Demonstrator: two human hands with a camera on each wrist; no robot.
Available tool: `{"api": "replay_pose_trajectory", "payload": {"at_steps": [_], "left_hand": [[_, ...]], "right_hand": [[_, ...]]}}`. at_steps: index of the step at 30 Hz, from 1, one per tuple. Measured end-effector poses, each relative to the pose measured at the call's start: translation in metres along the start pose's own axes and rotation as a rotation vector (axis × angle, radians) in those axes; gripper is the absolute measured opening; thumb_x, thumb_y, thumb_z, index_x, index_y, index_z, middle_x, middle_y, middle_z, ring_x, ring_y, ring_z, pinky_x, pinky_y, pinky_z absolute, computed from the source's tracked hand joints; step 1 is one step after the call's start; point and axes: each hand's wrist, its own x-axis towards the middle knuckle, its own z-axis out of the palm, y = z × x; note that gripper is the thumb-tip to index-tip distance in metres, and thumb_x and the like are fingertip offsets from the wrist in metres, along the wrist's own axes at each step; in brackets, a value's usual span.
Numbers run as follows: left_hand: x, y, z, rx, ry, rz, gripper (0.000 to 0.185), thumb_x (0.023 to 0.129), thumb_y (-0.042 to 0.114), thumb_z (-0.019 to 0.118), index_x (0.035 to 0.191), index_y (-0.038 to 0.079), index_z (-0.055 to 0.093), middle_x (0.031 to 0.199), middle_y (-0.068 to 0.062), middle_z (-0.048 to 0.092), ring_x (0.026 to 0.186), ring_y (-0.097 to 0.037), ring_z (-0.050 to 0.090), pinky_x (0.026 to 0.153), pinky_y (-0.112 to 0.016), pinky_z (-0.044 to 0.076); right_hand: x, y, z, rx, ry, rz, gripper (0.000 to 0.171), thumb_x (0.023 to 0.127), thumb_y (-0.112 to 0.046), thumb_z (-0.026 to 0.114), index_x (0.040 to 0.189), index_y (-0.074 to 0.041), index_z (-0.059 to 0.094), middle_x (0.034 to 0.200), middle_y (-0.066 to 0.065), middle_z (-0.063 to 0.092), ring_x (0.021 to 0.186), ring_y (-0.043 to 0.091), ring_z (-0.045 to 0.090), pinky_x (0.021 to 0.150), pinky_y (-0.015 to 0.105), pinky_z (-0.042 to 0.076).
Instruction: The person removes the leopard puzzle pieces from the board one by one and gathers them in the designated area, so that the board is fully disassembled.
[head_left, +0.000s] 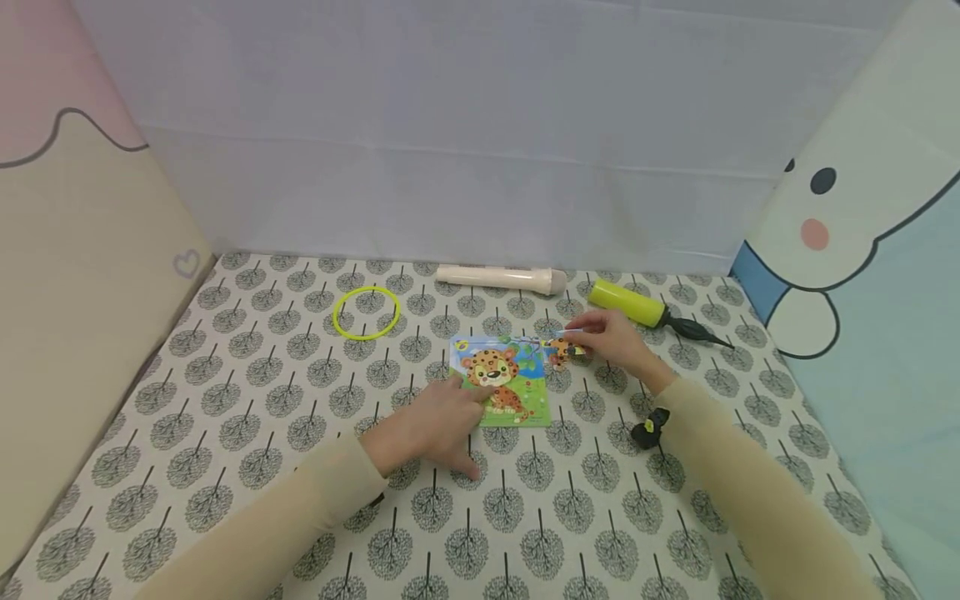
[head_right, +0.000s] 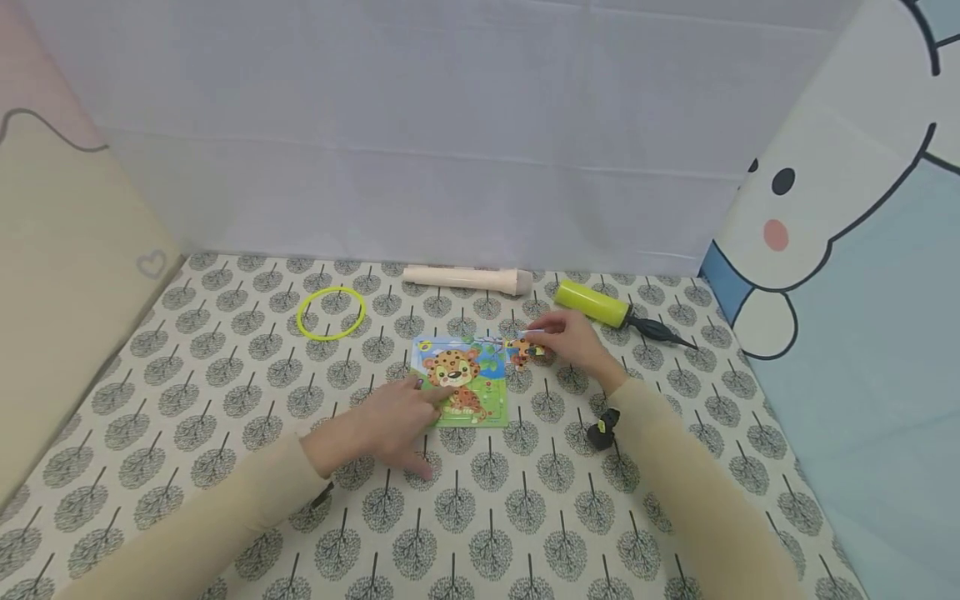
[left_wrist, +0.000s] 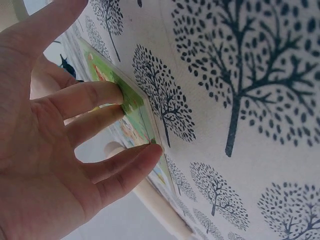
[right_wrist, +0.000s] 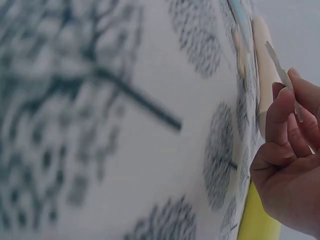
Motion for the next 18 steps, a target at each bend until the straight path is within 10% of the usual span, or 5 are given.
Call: {"api": "replay_pose_trajectory", "payload": {"at_steps": [18], "left_hand": [[-0.011, 0.000, 0.008, -0.043, 0.021, 0.029, 0.091, 0.069, 0.066, 0.071, 0.129, -0.002, 0.057, 0.150, -0.015, 0.032, 0.127, -0.053, 0.033, 0.100, -0.058, 0.033]], "right_hand": [[-0.010, 0.018, -0.022, -0.082, 0.003, 0.053, 0.031, 0.088, -0.023, 0.071, 0.109, -0.001, 0.069, 0.085, 0.011, 0.067, 0.064, 0.027, 0.061, 0.055, 0.033, 0.052]]}}
